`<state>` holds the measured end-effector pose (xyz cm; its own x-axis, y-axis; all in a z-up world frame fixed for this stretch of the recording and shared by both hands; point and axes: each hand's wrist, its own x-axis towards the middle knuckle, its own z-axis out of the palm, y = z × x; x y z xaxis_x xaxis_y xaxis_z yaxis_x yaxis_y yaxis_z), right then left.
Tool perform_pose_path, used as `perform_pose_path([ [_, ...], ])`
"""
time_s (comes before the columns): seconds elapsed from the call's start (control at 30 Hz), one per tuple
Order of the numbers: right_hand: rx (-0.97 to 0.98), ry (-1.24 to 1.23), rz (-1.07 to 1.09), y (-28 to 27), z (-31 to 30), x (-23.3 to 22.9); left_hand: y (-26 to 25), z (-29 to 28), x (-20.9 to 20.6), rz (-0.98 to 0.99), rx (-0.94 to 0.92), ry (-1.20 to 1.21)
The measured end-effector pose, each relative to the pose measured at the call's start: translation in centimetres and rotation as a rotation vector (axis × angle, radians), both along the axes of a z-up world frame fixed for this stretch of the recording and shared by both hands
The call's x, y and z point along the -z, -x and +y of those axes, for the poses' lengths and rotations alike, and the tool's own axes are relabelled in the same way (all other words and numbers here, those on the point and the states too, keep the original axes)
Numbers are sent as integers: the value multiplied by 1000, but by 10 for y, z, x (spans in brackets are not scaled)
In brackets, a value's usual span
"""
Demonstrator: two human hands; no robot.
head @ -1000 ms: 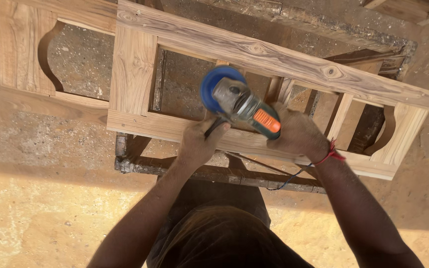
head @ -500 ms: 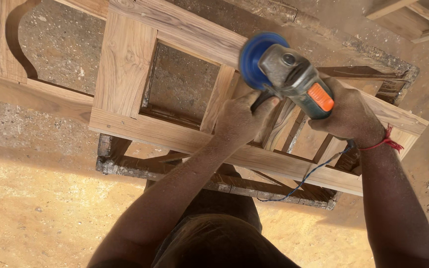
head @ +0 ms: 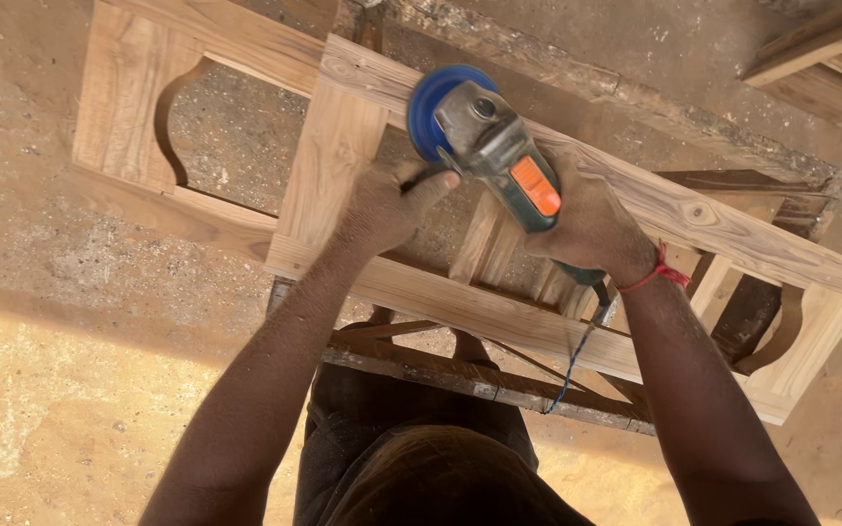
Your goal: The person uses an angle grinder with a sanding disc to smooth the surface of a wooden headboard frame. They systematically move the tool across the flat surfaces and edges of the frame, which is resting on a workbench, to remove roughness and prepare the wood.
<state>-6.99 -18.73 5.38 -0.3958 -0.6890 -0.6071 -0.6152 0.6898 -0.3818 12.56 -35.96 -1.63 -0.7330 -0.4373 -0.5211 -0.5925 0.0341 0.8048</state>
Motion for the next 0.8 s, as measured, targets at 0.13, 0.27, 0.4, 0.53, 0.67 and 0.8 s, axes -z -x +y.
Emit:
perform_pose_path([
  [0.13, -64, -21, 37, -12, -60, -3, -15, -52, -3, -62, -51, 90],
  [0.27, -89, 35, -2, -23, -82, -2, -37, -65, -11, -140, -79, 112],
  [0.4, -123, -106, -32, -52, -74, -4, -78, -37, -5, 85, -176, 2],
  [0.53, -298, -247, -36, -94, -57, -10, -144, 27, -7, 91, -306, -76],
  [0.67, -441, -408, -122, -139, -48, -14, -201, 92, -15, -10, -514, -149],
  [0.8, -474, -412, -159, -148, -60, -13, -210, 104, -8, 94, -634, -59],
])
